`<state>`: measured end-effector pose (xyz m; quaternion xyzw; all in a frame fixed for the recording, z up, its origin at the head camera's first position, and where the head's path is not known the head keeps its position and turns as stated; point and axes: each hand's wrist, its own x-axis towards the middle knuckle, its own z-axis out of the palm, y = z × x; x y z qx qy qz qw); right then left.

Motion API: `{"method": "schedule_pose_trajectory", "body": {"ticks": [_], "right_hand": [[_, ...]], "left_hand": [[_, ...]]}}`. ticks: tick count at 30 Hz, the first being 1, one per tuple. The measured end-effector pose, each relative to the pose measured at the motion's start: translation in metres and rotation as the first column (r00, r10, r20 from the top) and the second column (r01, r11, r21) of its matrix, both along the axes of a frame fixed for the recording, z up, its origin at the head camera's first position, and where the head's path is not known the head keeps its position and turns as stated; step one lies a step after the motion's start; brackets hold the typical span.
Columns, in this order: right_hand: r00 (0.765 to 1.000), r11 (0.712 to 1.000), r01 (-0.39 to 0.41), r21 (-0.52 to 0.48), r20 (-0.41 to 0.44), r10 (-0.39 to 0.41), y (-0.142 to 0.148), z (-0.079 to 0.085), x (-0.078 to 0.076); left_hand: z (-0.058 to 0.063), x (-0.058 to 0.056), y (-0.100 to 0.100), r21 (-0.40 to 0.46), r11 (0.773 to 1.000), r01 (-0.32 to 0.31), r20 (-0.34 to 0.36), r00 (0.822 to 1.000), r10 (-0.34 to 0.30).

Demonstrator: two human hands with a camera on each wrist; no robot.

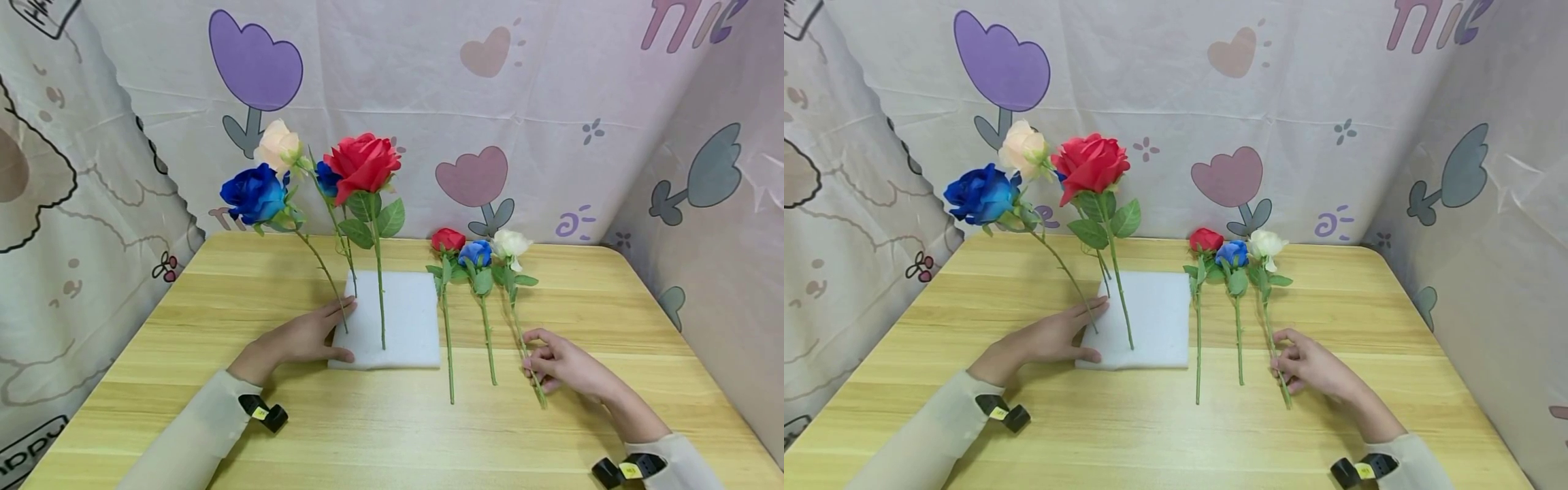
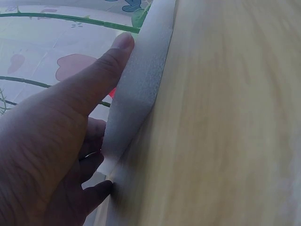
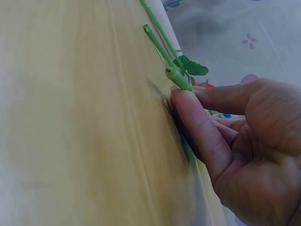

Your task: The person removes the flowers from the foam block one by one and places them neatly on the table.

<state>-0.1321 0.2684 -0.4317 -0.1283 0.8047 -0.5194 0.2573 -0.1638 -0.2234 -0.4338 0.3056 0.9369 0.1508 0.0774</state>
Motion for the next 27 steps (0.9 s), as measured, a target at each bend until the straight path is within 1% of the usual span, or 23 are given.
{"method": "schedule_pose_trajectory", "body": {"ticks": [11,27], "right_hand": [[1.000,1.000,-0.002,0.004,-0.013,0.002,-0.0001,-0.0015,-0.0012],[0.999,1.000,0.002,0.014,-0.035,-0.002,0.0002,-0.0029,-0.0018]], "left_hand": [[0.0010,0.0005,-0.0001,-0.006,1.000,0.002,-0.003,1.000,-0.002],[-0.0010,-0.0006,-0.0007,-0.006,1.000,0.007,-0.010,1.000,-0.007]]}}
